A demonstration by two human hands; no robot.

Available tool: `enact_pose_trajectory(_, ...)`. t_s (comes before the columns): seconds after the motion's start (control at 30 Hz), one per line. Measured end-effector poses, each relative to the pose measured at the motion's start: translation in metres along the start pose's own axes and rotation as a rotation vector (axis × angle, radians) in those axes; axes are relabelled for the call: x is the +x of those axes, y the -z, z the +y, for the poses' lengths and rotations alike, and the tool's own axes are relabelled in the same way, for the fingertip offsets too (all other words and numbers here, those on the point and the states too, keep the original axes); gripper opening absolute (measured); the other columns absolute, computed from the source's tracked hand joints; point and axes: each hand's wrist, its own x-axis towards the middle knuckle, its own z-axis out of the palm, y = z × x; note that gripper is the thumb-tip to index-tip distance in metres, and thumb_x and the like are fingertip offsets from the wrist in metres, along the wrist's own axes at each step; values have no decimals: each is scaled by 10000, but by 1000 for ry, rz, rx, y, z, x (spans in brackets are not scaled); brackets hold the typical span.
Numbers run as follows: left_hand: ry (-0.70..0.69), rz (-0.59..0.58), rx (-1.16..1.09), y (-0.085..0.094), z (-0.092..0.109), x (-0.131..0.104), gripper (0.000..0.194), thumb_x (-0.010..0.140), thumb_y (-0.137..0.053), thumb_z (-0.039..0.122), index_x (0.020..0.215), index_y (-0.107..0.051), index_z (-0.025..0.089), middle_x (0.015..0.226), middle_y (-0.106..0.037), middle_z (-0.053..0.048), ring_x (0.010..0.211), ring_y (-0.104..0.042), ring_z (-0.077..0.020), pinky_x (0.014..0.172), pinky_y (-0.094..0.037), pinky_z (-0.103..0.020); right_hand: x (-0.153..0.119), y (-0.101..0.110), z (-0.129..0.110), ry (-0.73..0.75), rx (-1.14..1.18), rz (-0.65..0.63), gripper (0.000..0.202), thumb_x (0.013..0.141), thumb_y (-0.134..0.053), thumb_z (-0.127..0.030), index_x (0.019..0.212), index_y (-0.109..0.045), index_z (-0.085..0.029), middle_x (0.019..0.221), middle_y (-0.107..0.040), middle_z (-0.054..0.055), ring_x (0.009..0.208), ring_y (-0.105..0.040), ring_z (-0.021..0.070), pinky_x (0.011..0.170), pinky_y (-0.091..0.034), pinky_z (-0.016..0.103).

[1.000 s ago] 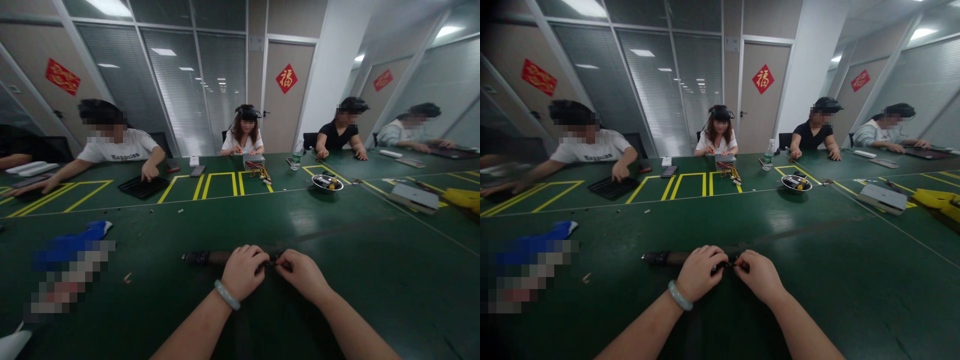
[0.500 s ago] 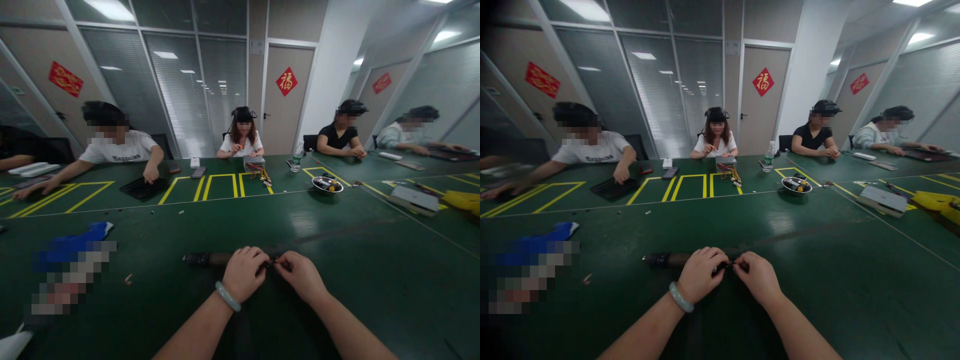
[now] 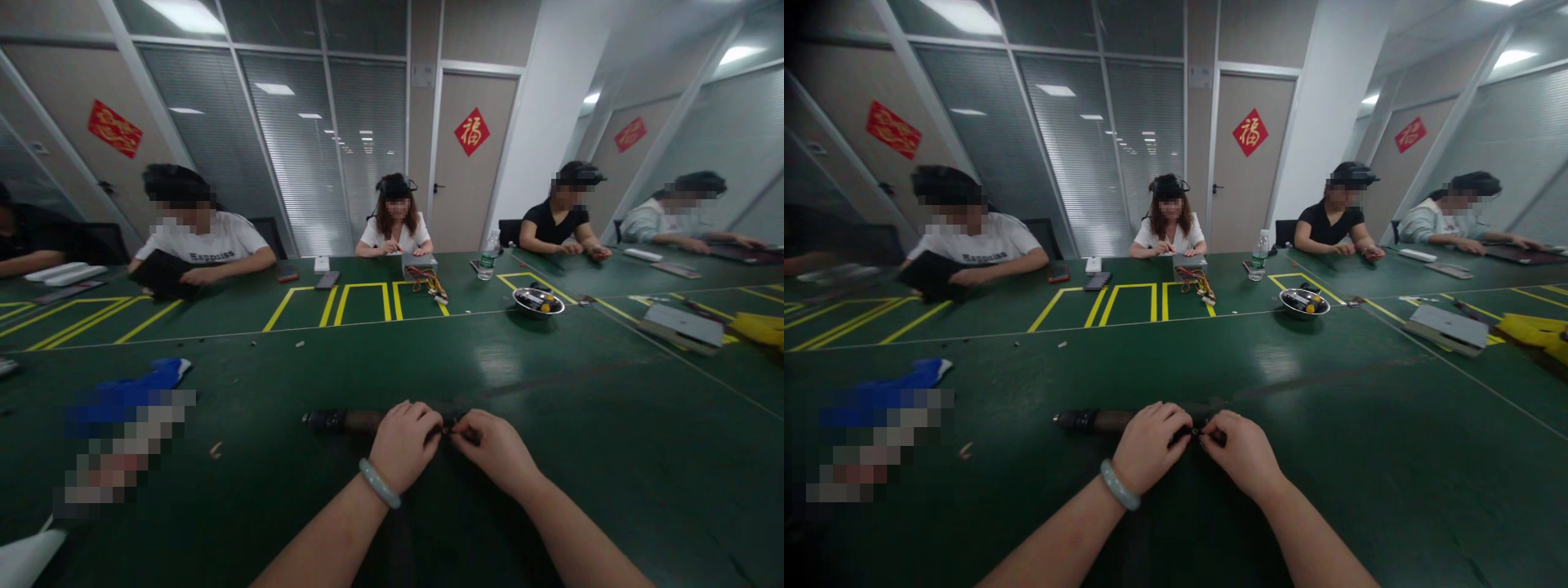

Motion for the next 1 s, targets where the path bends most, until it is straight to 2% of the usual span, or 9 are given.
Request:
enact_pose_trajectory(0.13,-13,-25,-12,2,-2,1,121,851,-582,229,969,-604,246,975,-593,-12,907,-546,-185,805,-409,-319,0,-2,1,-1,-1,11,106,807,-574,-302,807,-660,-239,806,-623,-10,693,-562,125,636,-397,241)
enact_pose_trajectory(0.4,-6,-14,-5,-1,-4,2,100,874,-575,275,966,-612,258,977,-602,3,902,-548,-178,798,-400,-312,-1,-7,-1,-16,-43,31,132,825,-552,-301,825,-665,-232,833,-632,8,702,-565,132,652,-417,243)
enact_pose_trajectory(0.73,24,8,-22,-2,-1,2,104,908,-539,303,953,-622,259,970,-616,3,894,-544,-181,788,-383,-318,-1,-6,-3,70,-143,33,145,857,-545,-250,913,-678,-258,927,-653,-4,808,-594,138,750,-433,253)
enact_pose_trajectory(1.0,30,-7,-6,1,2,1,124,921,-522,306,952,-633,260,978,-616,1,918,-539,-178,777,-379,-316,-1,-5,-9,29,-187,38,163,871,-524,-290,908,-679,-259,933,-662,10,804,-607,146,746,-444,267)
